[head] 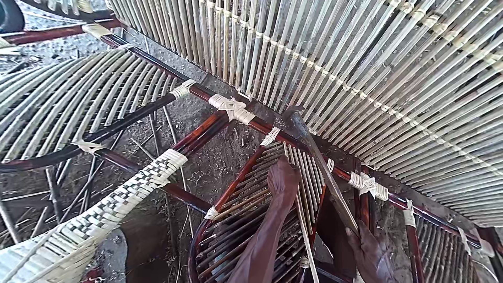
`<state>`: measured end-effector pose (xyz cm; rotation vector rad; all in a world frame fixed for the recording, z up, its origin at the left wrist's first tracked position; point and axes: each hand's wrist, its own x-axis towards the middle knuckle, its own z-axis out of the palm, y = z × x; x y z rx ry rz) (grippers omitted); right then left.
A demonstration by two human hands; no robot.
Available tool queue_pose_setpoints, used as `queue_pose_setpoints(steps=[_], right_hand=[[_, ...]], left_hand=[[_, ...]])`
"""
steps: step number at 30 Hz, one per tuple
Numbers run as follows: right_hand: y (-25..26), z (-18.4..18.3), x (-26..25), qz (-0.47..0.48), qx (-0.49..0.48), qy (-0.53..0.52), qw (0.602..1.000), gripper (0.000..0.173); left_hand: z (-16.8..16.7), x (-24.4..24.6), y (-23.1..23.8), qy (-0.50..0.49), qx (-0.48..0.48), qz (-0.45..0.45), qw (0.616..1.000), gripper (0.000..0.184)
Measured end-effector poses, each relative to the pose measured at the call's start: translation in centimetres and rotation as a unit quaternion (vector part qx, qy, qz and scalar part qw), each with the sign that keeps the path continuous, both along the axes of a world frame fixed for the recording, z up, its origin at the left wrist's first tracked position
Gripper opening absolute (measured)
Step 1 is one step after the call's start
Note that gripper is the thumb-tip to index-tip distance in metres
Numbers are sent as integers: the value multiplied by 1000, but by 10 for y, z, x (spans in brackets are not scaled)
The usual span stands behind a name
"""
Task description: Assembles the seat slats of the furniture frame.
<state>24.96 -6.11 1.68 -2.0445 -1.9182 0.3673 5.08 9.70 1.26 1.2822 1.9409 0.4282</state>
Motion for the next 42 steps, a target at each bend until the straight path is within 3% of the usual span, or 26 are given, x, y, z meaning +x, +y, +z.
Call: queue_pose_setpoints(steps=[3,4,9,11,14,15,20,21,24,29,32,33,38,42], right_hand=[[5,-2,-3,-28,-162,14,986,40],[9,-1,-4,-33,-176,30,983,40],[-1,15,-19,-30,-16,76,997,44],[-8,9,-24,-43,-25,59,997,40],[2,6,-21,-59,-251,61,964,39],[8,8,-20,-57,-267,72,959,37],[-5,9,-29,-41,-27,72,996,38],[-7,5,-29,-45,-49,62,996,38],[8,6,-26,-68,-261,54,961,38],[-2,1,-26,-48,-142,63,987,37],[10,9,-26,-88,-319,26,943,43],[16,13,-22,-97,-327,35,939,42],[-41,45,10,-184,-219,146,947,36],[-105,65,31,-285,-146,93,943,48]], left_hand=[[1,-1,-1,1,-5,-6,1000,23],[0,0,-1,2,-1,-8,1000,22],[0,1,4,10,-11,-2,1000,21],[1,3,12,23,-32,5,999,21],[0,1,4,10,-20,-3,1000,22],[-1,1,2,4,-10,-4,1000,22],[-3,5,11,27,-22,8,999,23],[-3,4,10,27,-20,6,999,23],[-2,1,2,9,0,-4,1000,23],[-1,3,0,10,-6,-4,1000,29],[-4,6,0,17,-4,-7,1000,30],[-5,7,3,21,3,-9,1000,31],[-1,8,10,77,-22,-60,995,36],[4,9,-8,134,-12,-123,983,35]])
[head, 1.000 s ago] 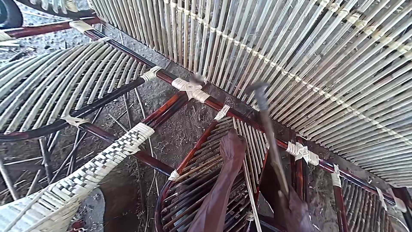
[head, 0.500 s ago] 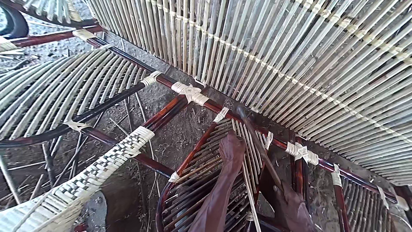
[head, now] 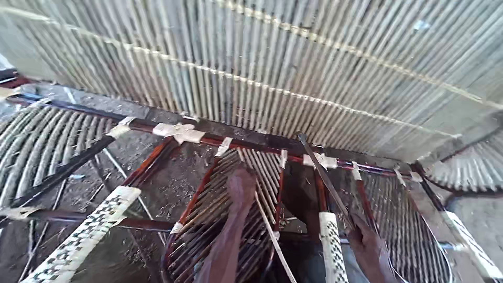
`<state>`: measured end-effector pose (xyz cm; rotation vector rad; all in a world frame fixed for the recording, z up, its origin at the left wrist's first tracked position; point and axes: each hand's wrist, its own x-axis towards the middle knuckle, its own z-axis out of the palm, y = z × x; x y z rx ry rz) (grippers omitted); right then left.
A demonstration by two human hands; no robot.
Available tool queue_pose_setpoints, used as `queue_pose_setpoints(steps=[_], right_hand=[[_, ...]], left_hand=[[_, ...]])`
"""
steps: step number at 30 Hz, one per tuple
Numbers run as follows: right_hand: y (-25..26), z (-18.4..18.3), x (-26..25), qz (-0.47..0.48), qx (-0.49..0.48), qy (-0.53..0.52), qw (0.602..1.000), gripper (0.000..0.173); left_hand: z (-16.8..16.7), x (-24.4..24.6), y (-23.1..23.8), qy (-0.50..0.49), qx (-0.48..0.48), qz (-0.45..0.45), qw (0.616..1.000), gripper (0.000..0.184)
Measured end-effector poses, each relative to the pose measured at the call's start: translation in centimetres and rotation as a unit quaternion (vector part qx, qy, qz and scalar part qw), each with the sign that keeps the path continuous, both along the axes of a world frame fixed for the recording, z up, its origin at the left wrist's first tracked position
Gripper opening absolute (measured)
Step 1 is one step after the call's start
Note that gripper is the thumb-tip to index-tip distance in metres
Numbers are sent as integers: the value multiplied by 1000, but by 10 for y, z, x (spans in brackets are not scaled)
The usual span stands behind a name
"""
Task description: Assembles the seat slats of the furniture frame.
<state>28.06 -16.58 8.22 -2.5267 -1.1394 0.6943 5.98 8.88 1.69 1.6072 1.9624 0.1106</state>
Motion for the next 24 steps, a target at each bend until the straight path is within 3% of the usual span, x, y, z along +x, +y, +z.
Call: queue_pose_setpoints(steps=[5,8,12,15,18,20,24], right_hand=[[-1,-6,0,-11,-130,-29,991,48],[8,-23,-1,9,-117,12,993,44],[-12,-31,10,51,-101,55,992,52],[-57,5,35,74,-52,62,994,50],[-123,56,61,73,-16,77,994,23],[-165,63,73,117,-110,150,975,20],[-213,2,70,259,-332,170,891,22]], left_hand=[[33,4,-101,-33,49,-39,997,34],[45,7,-172,-72,93,-47,992,32],[51,5,-238,-117,73,-38,990,38],[42,-2,-244,-183,62,-1,981,45],[40,-2,-243,-223,68,21,972,40],[37,-1,-243,-228,82,22,970,39],[35,-2,-245,-225,85,21,970,39]])
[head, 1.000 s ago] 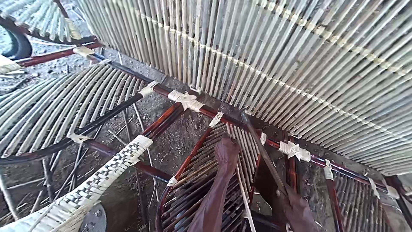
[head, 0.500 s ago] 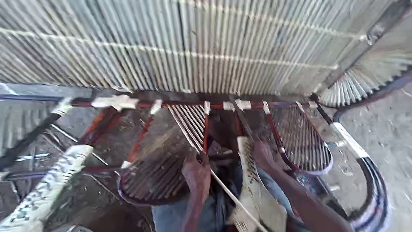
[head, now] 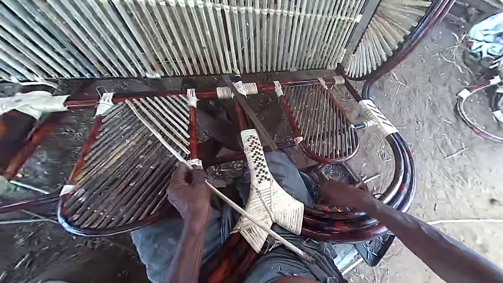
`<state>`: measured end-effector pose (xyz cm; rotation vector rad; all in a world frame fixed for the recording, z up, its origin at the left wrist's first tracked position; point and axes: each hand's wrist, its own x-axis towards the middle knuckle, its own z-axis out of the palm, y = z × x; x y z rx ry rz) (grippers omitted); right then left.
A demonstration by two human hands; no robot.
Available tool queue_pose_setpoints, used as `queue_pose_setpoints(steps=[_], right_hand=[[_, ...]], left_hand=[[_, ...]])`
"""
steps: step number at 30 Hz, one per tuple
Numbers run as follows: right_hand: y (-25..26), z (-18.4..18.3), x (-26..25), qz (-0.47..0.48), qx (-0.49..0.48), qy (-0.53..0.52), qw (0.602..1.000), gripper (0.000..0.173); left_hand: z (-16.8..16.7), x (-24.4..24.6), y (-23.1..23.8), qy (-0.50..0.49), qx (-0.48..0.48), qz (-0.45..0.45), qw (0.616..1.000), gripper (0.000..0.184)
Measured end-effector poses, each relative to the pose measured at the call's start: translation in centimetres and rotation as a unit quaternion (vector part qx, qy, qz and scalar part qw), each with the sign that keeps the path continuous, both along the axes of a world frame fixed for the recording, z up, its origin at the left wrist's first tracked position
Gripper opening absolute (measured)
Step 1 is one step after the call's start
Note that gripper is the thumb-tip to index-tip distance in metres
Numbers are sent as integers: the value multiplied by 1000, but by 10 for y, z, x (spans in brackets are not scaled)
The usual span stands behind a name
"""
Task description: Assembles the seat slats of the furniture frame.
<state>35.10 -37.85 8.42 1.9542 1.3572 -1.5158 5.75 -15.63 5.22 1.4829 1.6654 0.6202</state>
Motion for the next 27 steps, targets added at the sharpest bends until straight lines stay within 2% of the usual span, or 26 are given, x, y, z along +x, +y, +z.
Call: queue_pose_setpoints(steps=[2,4,7,10,12,14,17,19,21,23,24,25,26,27], right_hand=[[-9,-23,-9,59,-22,22,998,24],[-8,-24,-13,98,-41,62,992,27],[-7,-24,-4,124,-16,126,984,28],[10,6,-19,106,-54,106,987,35],[5,0,-24,108,-31,78,991,34],[8,-3,-29,92,-69,45,992,39],[-5,-28,-15,69,-74,61,993,38],[-7,-30,-11,44,-110,58,991,37],[2,-15,-11,41,-119,77,989,35],[60,46,-44,74,-166,61,982,33],[102,85,-71,92,-217,23,971,35],[130,107,-91,104,-245,-5,964,37],[137,107,-98,131,-257,-21,957,36],[116,85,-86,168,-210,0,963,32]], left_hand=[[-3,-4,0,5,4,2,1000,38],[-3,-5,-4,13,2,-1,1000,40],[-10,-1,-1,30,15,20,999,42],[-5,1,2,48,7,37,998,41],[0,3,-1,47,-4,30,998,42],[0,1,-5,52,-6,20,998,45],[0,3,-3,64,1,28,998,45],[0,6,-2,69,5,31,997,44],[-3,10,-2,71,5,44,996,44],[-6,14,0,84,7,50,995,43],[-8,15,0,96,3,51,994,42],[-9,16,0,108,-6,50,993,43],[-10,17,0,118,-16,49,992,45],[-11,16,-1,125,-20,50,991,46]])
